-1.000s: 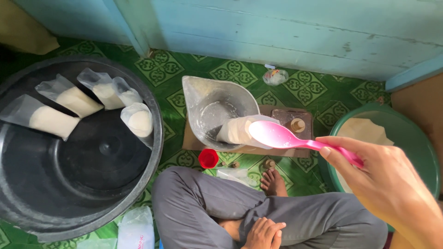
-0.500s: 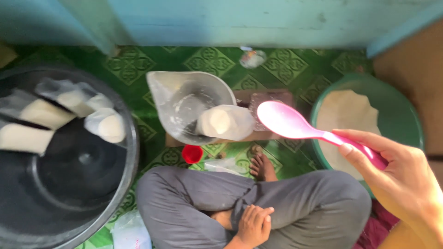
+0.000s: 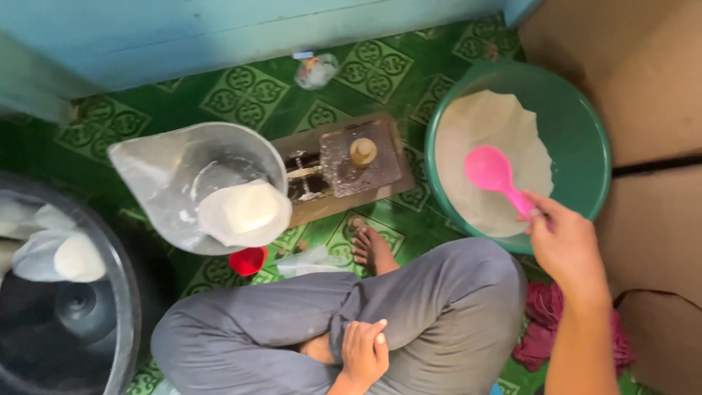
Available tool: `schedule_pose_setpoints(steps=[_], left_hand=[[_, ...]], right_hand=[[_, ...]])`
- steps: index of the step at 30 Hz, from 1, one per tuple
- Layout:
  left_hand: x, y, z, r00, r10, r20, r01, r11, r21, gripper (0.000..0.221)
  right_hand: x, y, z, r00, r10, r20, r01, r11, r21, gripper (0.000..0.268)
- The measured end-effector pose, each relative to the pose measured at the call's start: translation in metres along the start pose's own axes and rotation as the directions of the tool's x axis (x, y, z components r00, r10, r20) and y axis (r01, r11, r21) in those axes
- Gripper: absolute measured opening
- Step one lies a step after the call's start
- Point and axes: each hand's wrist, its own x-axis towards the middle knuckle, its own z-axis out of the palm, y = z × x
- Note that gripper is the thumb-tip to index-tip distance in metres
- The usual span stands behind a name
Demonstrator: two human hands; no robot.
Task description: Scooping white powder from a large basin into plastic bags using a pink scoop and a funnel.
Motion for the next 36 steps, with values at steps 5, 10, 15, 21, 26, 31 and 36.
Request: schedule_pose_setpoints(steps=[5, 10, 15, 21, 26, 31, 36], left_hand=[[-0.005, -0.001, 0.007, 1.000, 0.004, 0.012, -0.004, 1.000, 0.022, 0.025], [-0.009, -0.001, 0.014, 1.000, 0.014, 0.007, -0.015, 0.999, 0.048, 0.023], [-0.013, 0.000, 0.018, 1.000, -0.019, -0.006, 0.019, 0.997, 0.081, 0.021], [0.008, 0.011, 0.008, 1.000, -0.016, 0.019, 0.015, 0.999, 0.045, 0.023], [0.044, 0.020, -0.015, 0.990, -0.105, 0.094, 0.110, 0.993, -0.052, 0.017], [0.096, 0.014, -0.047, 0.958, -0.228, 0.174, 0.248, 0.963, -0.103, 0.009], [0.111, -0.031, -0.047, 0.871, -0.375, 0.319, 0.349, 0.927, 0.136, 0.026]], right_hand=[[0.026, 0.025, 0.013, 0.990, 0.111, 0.090, -0.083, 0.959, -0.269, 0.038], [0.063, 0.052, 0.041, 0.983, 0.090, 0.158, -0.021, 0.918, -0.395, 0.039], [0.089, 0.060, 0.087, 0.977, -0.093, 0.192, 0.171, 0.879, -0.446, 0.042], [0.097, 0.069, 0.073, 0.954, -0.123, 0.275, 0.210, 0.925, -0.317, 0.043], [0.038, 0.056, 0.051, 0.876, -0.475, 0.081, 0.481, 0.849, -0.220, 0.045], [-0.040, 0.023, 0.012, 0.909, -0.396, 0.130, 0.384, 0.917, 0.111, 0.037], [-0.089, 0.035, 0.030, 0.905, -0.384, 0.183, 0.377, 0.923, 0.075, 0.065]])
